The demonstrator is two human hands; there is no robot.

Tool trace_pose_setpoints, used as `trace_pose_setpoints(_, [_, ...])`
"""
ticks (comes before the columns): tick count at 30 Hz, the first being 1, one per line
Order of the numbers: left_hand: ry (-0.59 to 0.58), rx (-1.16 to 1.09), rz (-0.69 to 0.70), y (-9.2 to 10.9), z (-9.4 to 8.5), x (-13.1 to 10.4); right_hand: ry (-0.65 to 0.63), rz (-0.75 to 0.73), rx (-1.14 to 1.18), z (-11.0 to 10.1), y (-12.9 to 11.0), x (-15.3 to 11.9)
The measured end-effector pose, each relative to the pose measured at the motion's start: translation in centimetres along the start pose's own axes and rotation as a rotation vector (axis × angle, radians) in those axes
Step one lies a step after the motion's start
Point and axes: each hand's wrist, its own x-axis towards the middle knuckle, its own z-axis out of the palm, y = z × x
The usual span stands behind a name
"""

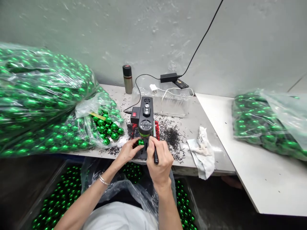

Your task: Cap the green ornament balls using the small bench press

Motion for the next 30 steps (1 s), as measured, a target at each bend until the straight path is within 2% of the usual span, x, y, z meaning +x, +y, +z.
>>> trace_pose_setpoints(5, [-0.019,0.214,0.192,-0.1,-0.3,0.0,0.003,0.001,0.008,0.2,0.0,-0.1])
trace_pose_setpoints(10, [-0.106,0.286,0.266,-0.1,-0.7,-0.1,-0.003,0.004,0.017,0.2,0.1,-0.2])
trace_pose_setpoints(13, [-0.119,0.287,0.259,0.0,-0.6,0.1,-0.004,0.009,0.007,0.1,0.1,-0.3])
trace_pose_setpoints(17, [-0.074,0.29,0.229,-0.3,0.0,0.4,-0.011,0.015,0.007,0.1,0.2,-0.4])
trace_pose_setpoints(24, [0.06,0.23,0.271,-1.8,1.4,0.0,-0.04,0.028,0.047,-0.1,0.6,-0.9])
trace_pose_setpoints(30, [0.082,0.218,0.271,-2.3,1.8,0.0,0.018,0.014,0.047,1.5,1.9,-3.2])
